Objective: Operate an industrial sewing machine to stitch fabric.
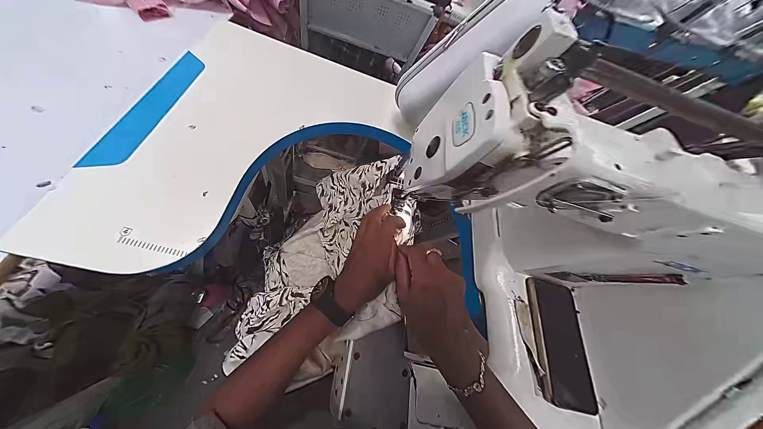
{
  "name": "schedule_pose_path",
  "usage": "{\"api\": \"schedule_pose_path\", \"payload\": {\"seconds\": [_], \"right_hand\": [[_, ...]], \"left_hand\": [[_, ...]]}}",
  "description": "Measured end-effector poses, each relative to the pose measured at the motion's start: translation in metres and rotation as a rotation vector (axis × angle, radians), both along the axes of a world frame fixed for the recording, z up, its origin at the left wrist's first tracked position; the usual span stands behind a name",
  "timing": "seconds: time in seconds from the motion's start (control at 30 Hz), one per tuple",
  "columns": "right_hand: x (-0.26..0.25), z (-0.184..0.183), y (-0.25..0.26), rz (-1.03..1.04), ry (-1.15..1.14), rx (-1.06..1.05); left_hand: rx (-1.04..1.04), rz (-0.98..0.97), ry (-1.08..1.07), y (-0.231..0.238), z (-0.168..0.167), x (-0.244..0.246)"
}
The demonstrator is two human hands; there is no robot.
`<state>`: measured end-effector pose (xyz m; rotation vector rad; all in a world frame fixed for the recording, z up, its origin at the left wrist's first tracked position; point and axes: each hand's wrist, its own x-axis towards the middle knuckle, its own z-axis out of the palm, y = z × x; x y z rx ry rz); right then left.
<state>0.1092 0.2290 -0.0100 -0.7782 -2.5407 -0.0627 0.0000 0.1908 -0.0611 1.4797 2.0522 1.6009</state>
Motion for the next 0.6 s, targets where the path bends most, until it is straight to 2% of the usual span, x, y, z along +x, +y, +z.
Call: {"api": "schedule_pose_path", "payload": {"seconds": [0.07,0.13,0.2,0.23,0.3,0.33,0.37,0.43,0.47,0.5,0.6], "right_hand": [[0.030,0.008,-0.015,-0.129,-0.151,-0.027],[0.064,0.001,-0.023,-0.286,-0.286,-0.168],[0.093,-0.006,-0.009,-0.374,-0.316,-0.563],[0.106,-0.011,0.001,-0.310,-0.163,-0.764],[0.113,-0.009,0.004,-0.079,0.214,-1.025],[0.109,0.001,-0.003,0.036,0.275,-1.006],[0.104,0.014,-0.013,0.121,0.204,-0.821],[0.085,0.038,-0.039,0.155,-0.067,-0.235],[0.074,0.041,-0.052,0.153,-0.162,-0.062],[0.064,0.036,-0.065,0.142,-0.220,0.029],[0.053,0.013,-0.079,0.058,-0.243,0.100]], "left_hand": [[-0.119,-0.005,-0.126,-0.027,0.016,0.006],[-0.368,-0.190,-0.322,-0.069,0.038,0.007],[-0.529,-0.315,-0.406,-0.098,0.047,0.015],[-0.528,-0.320,-0.397,-0.105,0.048,0.018],[-0.455,-0.299,-0.376,-0.111,0.046,0.022],[-0.422,-0.289,-0.368,-0.111,0.045,0.023],[-0.402,-0.276,-0.350,-0.112,0.043,0.023],[-0.372,-0.245,-0.287,-0.112,0.037,0.026],[-0.356,-0.224,-0.237,-0.111,0.032,0.028],[-0.334,-0.196,-0.187,-0.110,0.028,0.032],[-0.273,-0.107,-0.087,-0.106,0.026,0.032]]}}
